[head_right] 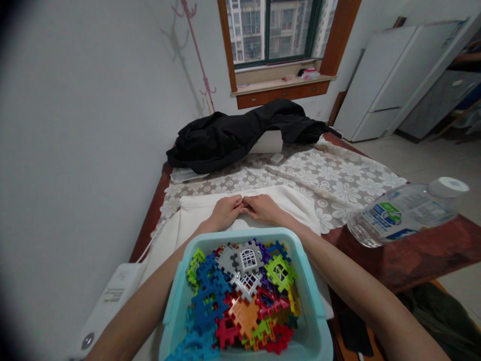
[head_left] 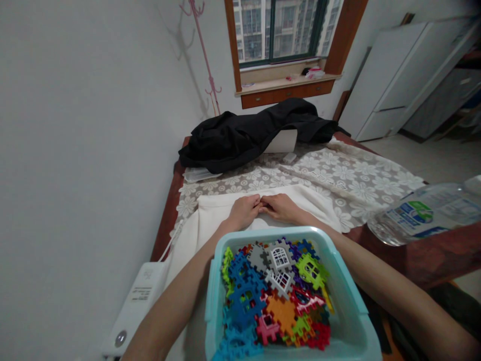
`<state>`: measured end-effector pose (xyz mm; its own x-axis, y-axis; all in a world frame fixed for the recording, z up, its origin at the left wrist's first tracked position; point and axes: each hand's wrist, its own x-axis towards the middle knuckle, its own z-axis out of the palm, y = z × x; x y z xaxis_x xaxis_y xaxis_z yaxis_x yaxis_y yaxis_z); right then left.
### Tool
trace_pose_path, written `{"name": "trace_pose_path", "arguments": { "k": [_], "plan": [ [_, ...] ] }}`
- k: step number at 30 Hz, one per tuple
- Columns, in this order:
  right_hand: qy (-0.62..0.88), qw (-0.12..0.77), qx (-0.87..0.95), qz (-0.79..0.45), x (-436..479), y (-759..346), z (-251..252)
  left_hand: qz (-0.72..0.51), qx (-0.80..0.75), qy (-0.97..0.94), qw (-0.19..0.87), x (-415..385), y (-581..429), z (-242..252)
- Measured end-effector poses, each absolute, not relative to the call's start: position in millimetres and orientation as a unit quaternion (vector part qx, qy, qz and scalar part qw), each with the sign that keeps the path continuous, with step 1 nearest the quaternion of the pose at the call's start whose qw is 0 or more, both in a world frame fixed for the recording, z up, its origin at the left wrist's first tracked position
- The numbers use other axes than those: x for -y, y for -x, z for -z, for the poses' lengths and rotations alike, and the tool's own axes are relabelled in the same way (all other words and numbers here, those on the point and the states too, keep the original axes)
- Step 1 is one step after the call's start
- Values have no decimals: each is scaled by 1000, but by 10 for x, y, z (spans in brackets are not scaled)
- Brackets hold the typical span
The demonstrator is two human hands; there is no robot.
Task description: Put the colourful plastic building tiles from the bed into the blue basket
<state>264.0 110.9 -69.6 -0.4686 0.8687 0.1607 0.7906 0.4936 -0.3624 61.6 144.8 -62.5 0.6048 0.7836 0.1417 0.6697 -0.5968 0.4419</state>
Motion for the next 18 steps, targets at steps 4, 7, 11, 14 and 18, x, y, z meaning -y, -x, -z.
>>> {"name": "trace_pose_path", "arguments": {
  "k": [4,7,11,14,18],
  "plan": [
    [477,174,853,-121,-1105,-2645,699,-163,-410,-879,178,-1453,-613,618],
    [481,174,852,-115,-1100,-2648,703,-164,-405,-881,183,-1456,-611,607],
    [488,176,847,-117,-1099,-2650,717,-168,-401,-880,191,-1459,-608,601],
    [491,178,844,-122,-1100,-2646,730,-174,-401,-877,198,-1459,-605,608],
    [494,190,837,-141,-1095,-2643,741,-189,-405,-871,203,-1462,-605,622]
  ]
}}
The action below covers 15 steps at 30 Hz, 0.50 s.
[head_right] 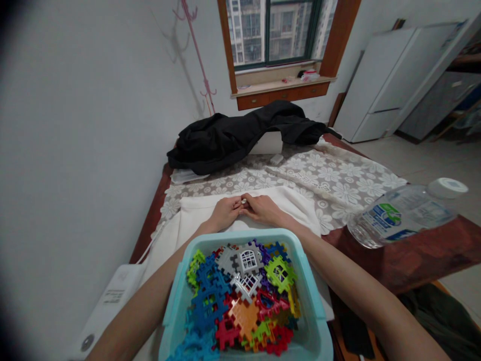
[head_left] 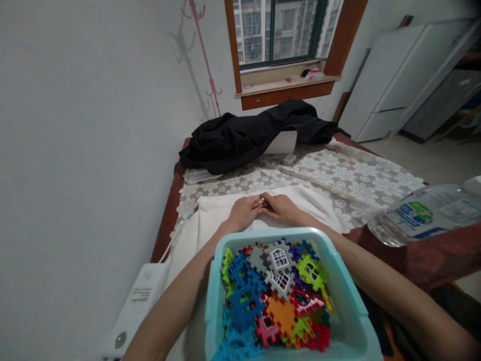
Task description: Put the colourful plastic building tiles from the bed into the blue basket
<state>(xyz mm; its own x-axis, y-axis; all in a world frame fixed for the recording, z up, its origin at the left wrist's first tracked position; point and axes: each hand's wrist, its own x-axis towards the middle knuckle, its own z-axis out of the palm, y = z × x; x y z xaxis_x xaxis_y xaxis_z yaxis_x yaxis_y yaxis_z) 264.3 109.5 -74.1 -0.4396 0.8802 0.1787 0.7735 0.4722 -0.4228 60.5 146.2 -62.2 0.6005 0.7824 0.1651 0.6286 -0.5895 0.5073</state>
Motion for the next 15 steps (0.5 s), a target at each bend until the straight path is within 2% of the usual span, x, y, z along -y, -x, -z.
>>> {"name": "trace_pose_path", "arguments": {
  "k": [5,15],
  "plan": [
    [459,229,843,-162,-1094,-2663,756,-196,-400,-870,211,-1472,-607,625],
    [437,196,866,-145,-1107,-2697,755,-176,-359,-887,233,-1484,-575,605]
  ]
}}
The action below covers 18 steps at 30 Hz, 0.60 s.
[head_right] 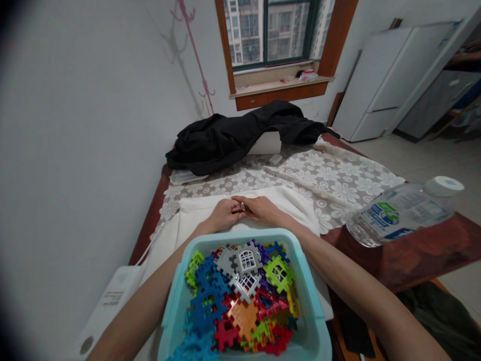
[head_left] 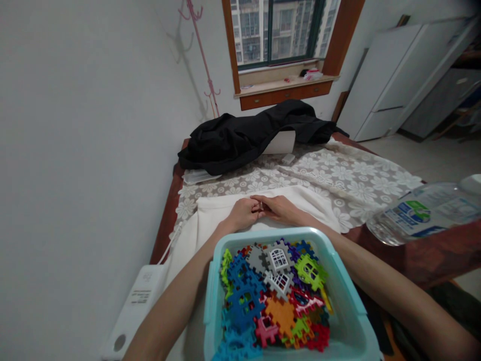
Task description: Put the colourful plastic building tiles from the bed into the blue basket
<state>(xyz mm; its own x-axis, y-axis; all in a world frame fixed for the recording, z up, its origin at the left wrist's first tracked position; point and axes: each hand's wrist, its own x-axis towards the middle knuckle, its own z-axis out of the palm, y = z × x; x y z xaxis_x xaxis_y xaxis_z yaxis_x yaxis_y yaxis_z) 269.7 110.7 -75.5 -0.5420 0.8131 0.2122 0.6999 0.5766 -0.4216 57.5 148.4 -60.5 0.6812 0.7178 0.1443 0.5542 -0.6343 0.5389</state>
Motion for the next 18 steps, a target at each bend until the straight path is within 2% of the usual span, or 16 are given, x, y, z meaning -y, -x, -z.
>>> {"name": "trace_pose_path", "arguments": {
  "k": [8,18],
  "plan": [
    [439,224,852,-176,-1109,-2681,732,-156,-334,-903,219,-1436,-594,629],
    [461,204,847,-169,-1063,-2663,671,-148,-318,-906,237,-1370,-601,486]
  ]
}}
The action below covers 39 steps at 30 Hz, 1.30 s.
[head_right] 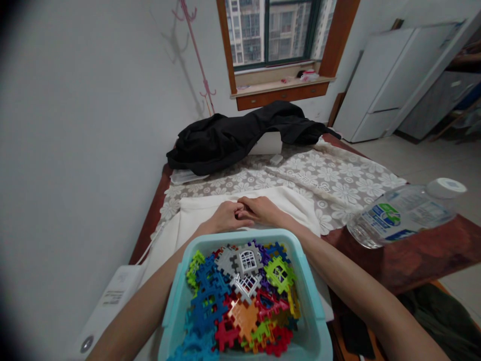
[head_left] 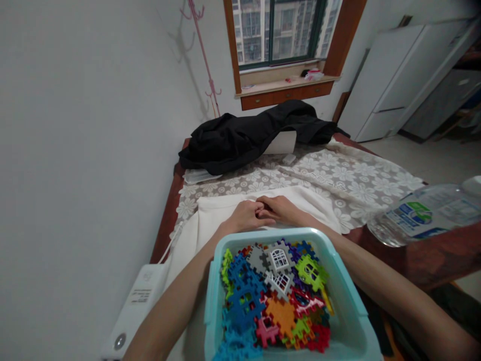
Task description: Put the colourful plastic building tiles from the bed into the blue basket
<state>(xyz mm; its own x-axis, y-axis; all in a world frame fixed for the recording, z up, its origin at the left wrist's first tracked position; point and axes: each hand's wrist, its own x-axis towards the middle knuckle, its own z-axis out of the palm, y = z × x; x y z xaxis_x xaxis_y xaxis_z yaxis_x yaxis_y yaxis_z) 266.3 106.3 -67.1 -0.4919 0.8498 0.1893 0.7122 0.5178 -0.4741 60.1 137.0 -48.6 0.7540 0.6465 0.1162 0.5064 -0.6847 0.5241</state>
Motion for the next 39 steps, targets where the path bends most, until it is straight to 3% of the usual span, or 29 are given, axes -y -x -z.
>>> {"name": "trace_pose_path", "arguments": {
  "k": [39],
  "plan": [
    [504,191,822,-182,-1044,-2614,612,-109,-351,-902,228,-1289,-632,375]
  ]
}}
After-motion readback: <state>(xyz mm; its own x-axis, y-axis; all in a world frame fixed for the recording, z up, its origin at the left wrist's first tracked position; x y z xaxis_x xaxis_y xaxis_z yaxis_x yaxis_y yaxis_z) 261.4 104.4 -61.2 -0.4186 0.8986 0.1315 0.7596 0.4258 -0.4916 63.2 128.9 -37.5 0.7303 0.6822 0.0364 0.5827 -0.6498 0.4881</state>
